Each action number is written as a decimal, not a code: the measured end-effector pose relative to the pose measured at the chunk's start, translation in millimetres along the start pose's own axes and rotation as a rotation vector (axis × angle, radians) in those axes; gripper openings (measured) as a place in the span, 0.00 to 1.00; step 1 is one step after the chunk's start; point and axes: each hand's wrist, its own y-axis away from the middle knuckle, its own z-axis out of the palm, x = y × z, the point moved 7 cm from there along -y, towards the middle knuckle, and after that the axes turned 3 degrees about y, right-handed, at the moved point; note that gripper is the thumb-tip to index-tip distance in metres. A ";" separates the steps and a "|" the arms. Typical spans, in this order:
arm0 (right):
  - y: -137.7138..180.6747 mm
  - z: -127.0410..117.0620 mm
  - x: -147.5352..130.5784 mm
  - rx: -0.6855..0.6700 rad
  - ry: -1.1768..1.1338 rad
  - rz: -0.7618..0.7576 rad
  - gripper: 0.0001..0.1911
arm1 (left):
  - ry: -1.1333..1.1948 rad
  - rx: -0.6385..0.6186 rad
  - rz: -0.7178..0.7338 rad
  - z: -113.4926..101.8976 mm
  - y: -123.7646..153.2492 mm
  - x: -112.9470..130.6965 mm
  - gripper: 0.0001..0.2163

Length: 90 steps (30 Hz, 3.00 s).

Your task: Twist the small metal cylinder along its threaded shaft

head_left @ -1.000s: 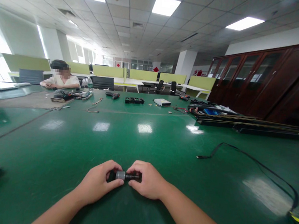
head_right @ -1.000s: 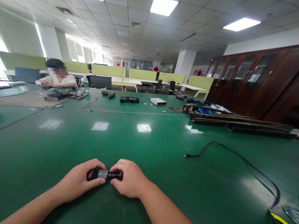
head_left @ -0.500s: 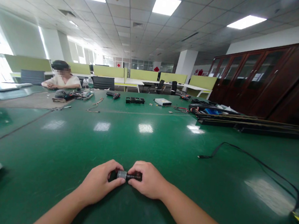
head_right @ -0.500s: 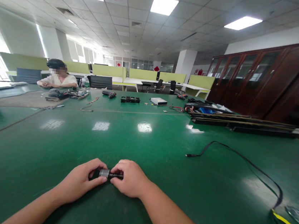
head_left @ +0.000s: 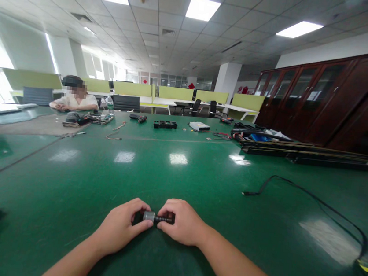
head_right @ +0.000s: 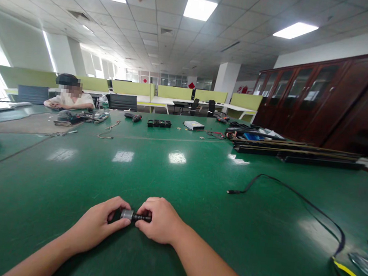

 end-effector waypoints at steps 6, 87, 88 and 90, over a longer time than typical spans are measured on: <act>0.3 -0.3 -0.1 0.002 0.001 -0.002 0.06 | -0.002 0.009 0.004 0.0 0.4 0.0 0.12; 0.6 3.8 15.6 -0.011 -0.226 0.139 0.17 | 0.058 0.020 -0.008 2.1 -0.4 -8.0 0.12; 0.7 3.2 15.1 -0.011 -0.203 0.130 0.16 | 0.068 0.019 -0.008 2.1 -0.5 -7.9 0.13; 0.7 1.6 12.8 -0.008 -0.143 0.103 0.12 | 0.076 0.014 -0.015 2.1 -0.9 -7.7 0.14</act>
